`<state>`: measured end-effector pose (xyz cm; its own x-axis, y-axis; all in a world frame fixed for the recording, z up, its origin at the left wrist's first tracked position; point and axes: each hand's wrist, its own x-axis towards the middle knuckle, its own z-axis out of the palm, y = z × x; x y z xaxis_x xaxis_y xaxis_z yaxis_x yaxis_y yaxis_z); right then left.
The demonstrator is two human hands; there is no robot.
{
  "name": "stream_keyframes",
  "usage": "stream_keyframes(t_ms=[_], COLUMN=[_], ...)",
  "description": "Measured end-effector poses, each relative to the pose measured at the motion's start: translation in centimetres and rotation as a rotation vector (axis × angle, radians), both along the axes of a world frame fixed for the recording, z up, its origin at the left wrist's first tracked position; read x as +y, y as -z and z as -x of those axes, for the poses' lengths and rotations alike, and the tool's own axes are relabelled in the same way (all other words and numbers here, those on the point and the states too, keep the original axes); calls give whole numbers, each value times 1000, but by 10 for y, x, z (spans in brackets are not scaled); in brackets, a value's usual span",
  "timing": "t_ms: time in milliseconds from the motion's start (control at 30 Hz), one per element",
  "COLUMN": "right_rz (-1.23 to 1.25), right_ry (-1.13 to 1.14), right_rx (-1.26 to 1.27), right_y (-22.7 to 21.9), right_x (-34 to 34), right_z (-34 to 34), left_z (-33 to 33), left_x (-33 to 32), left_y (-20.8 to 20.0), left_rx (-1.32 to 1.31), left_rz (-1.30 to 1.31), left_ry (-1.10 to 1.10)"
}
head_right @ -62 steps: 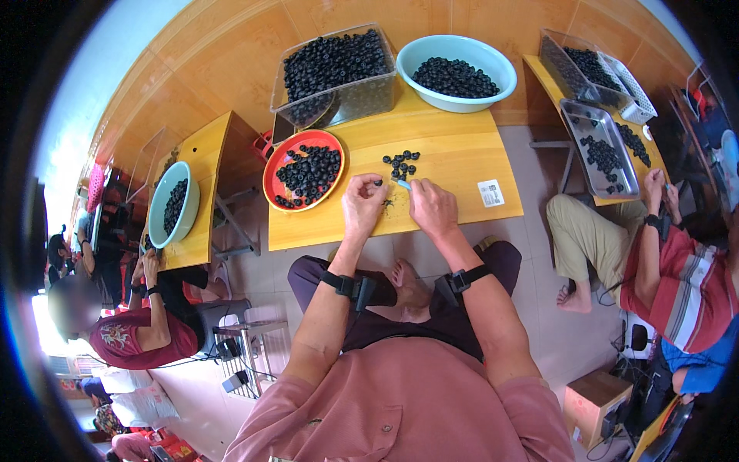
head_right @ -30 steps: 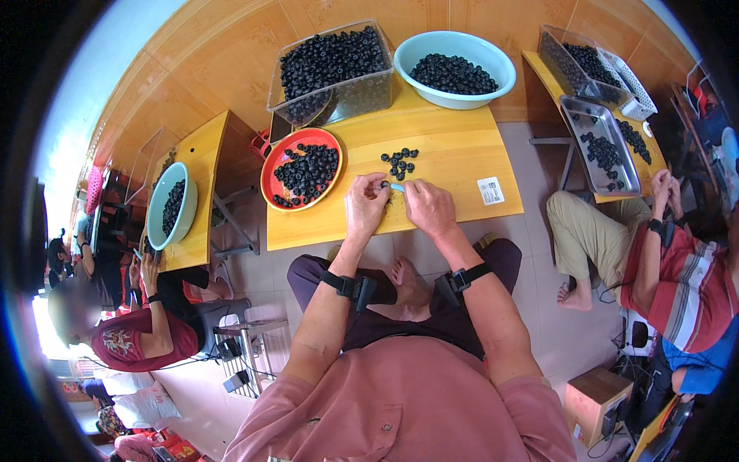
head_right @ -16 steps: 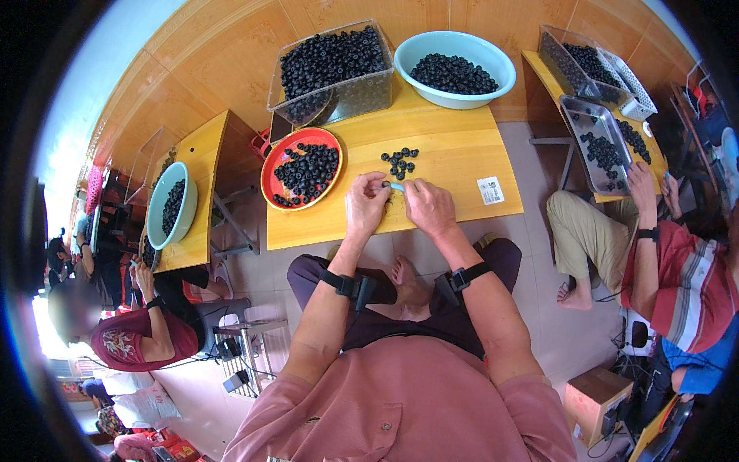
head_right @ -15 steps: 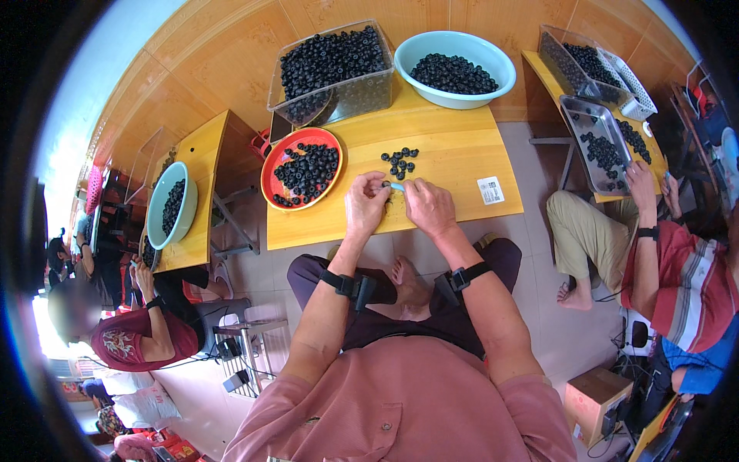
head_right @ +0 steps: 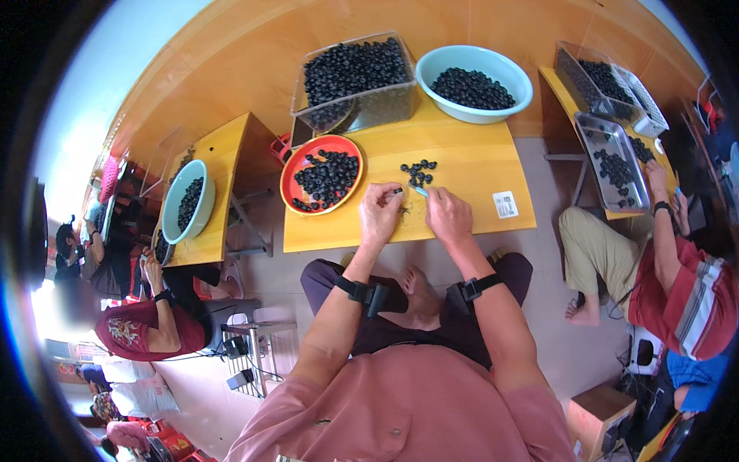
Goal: Manually sort and inspect small black rubber or plastic components at a workstation.
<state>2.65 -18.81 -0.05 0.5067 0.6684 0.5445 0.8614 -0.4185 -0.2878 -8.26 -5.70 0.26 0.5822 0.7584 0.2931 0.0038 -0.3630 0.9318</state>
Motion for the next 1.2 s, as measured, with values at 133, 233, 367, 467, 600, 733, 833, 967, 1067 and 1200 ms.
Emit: stream_keyframes(t_ms=[133,233,367,467,600,733,833,967,1067,1200], right_rz=[-6,-42,-58,-41,-19,-54,-53,-60,-52,-62], right_ry=[17,56,118,153,136,97,93,87,63,8], right_rx=[14,62,127,119,66,-19,-15,-27,-11,-1], right_y=[0,1,-4,-1,1,5,5,3,2,2], right_x=[-4,-5,0,5,3,0,0,2,0,-4], right_z=[-2,-5,-13,-27,-34,-35,-34,-31,-31,-33], left_z=[13,17,13,-2,-23,-41,-48,-51,-46,-36], left_x=[25,45,50,42,29,17,12,18,16,7], left_y=[-12,-44,-47,-24,-5,-4,-4,1,-1,-12], left_rx=[8,65,139,200,294,408,450,469,338,285], left_rz=[-296,-634,-702,-500,-398,-288,-328,-369,-432,-141], left_ry=[-151,-395,-226,83,62,27,2,20,-6,-64])
